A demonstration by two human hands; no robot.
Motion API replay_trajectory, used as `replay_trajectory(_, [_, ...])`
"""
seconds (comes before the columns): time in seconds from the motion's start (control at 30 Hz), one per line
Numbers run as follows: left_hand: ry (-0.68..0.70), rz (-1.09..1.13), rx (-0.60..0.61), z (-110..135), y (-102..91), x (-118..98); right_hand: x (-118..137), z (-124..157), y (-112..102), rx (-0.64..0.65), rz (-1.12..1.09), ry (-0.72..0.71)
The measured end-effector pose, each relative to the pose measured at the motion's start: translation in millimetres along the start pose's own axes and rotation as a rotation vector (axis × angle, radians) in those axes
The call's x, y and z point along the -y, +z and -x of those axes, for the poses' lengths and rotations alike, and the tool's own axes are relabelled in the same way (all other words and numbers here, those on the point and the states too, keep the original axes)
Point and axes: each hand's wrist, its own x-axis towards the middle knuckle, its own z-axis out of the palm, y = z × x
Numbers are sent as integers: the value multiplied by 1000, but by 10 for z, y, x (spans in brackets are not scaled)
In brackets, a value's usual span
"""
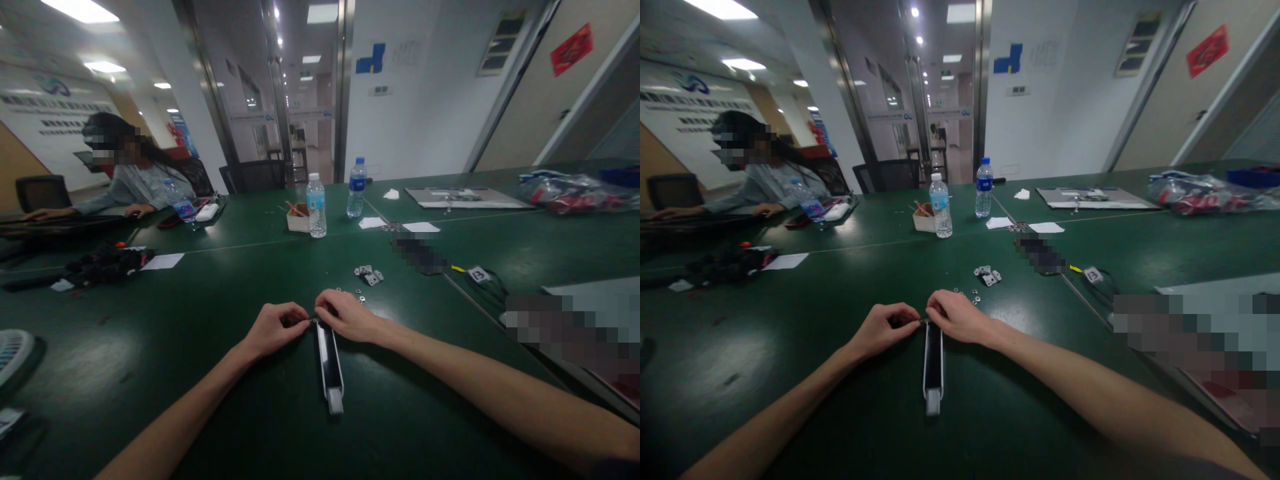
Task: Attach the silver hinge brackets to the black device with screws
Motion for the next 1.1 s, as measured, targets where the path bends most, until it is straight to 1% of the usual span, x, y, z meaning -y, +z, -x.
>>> replay_trajectory(0.13, [27,7,11,1,17,42,-8,-1,8,-5,3,-6])
replay_trajectory(0.33, [35,0,-8,-5,34,66,-34,-1,31,-6,19,-8])
replay_trajectory(0.53, [59,-24,35,-4,19,41,-45,-2,32,-12,19,-15])
replay_trajectory(0.8, [93,3,69,-3,27,85,-55,4,38,-16,27,-36])
replay_trajectory(1.1, [105,-91,93,-17,38,49,-48,-6,42,-17,35,-38])
